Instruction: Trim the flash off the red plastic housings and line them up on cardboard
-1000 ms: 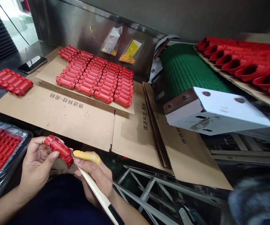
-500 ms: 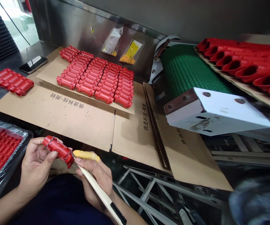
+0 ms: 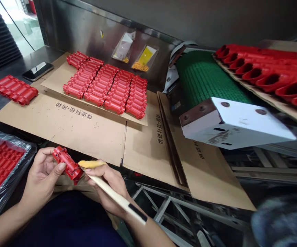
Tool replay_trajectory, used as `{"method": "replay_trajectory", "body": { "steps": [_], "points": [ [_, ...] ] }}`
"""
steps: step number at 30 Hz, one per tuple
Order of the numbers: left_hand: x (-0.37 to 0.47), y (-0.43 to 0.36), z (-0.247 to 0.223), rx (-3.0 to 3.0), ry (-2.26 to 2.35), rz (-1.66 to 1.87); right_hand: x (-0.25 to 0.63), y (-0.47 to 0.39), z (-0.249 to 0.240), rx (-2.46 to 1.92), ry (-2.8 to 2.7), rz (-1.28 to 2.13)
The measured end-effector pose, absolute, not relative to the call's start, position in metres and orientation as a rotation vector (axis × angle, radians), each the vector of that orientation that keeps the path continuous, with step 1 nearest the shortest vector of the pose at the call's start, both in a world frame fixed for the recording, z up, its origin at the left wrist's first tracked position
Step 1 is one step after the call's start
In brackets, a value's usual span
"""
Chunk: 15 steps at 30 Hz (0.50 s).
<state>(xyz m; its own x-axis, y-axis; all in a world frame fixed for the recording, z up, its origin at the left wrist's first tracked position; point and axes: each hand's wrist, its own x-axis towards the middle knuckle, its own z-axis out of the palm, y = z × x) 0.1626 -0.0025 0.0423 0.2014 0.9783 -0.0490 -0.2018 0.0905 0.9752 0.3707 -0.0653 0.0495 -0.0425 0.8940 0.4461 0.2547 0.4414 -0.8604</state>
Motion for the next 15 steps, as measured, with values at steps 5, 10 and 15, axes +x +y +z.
{"method": "replay_trajectory", "body": {
  "steps": [5,10,15],
  "points": [
    [0.164,-0.006,0.046,1.357,0.943,1.227,0.364,-0.063,0.046,-1.024,-1.061,1.197],
    [0.167,-0.010,0.044,1.503,0.943,1.320,0.356,-0.057,0.043,-0.868,-0.842,1.342],
    [0.164,-0.009,0.039,1.341,0.993,1.266,0.356,-0.065,0.045,-0.386,-0.803,1.696]
  ]
}}
